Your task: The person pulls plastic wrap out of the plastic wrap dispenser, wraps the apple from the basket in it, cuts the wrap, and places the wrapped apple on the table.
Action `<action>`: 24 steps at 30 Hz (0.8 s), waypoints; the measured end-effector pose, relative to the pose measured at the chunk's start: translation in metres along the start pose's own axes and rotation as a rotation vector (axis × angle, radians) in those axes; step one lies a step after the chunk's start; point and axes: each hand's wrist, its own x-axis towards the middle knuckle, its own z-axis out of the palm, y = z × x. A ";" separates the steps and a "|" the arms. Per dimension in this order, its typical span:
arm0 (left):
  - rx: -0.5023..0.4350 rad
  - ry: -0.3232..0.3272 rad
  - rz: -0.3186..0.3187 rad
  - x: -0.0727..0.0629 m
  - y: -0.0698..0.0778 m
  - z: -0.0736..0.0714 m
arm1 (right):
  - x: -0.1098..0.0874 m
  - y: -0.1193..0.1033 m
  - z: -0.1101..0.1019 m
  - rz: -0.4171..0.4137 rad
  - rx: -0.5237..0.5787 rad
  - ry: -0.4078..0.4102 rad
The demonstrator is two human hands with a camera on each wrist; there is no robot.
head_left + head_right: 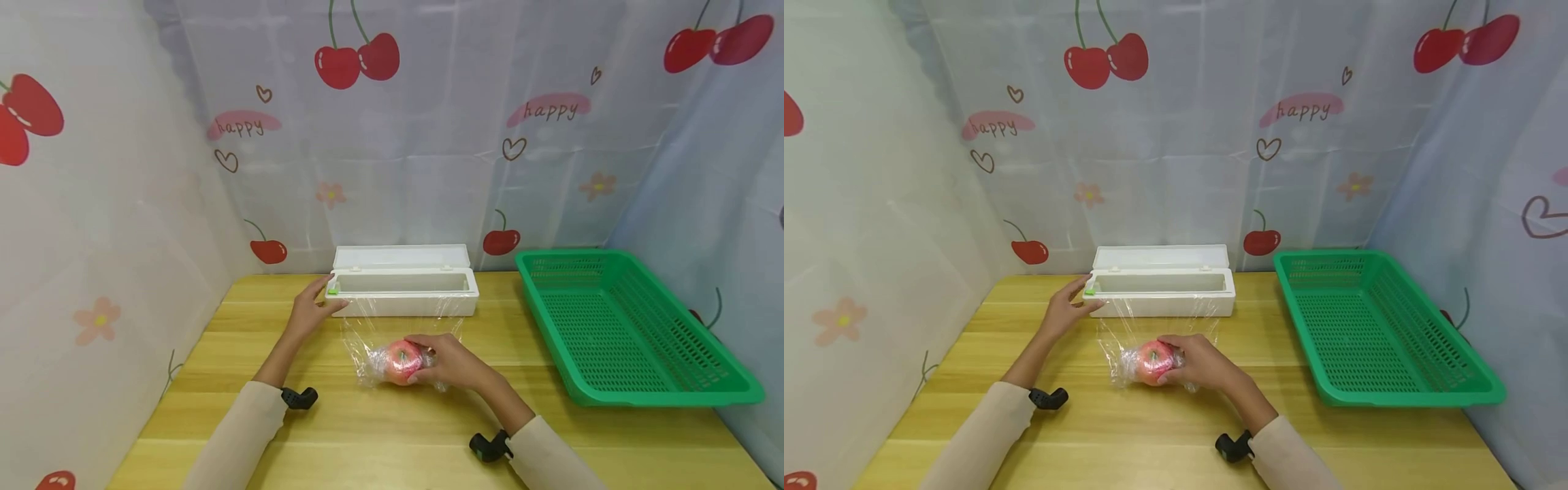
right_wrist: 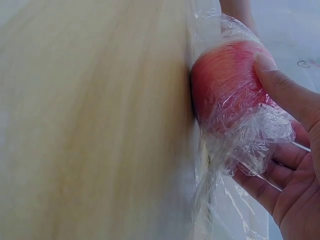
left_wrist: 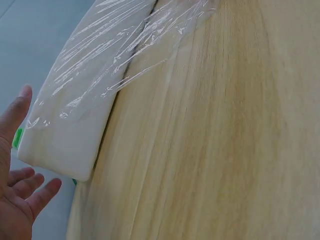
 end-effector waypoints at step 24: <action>-0.120 0.147 0.027 0.002 -0.023 0.016 | -0.001 0.000 0.002 -0.018 -0.013 0.021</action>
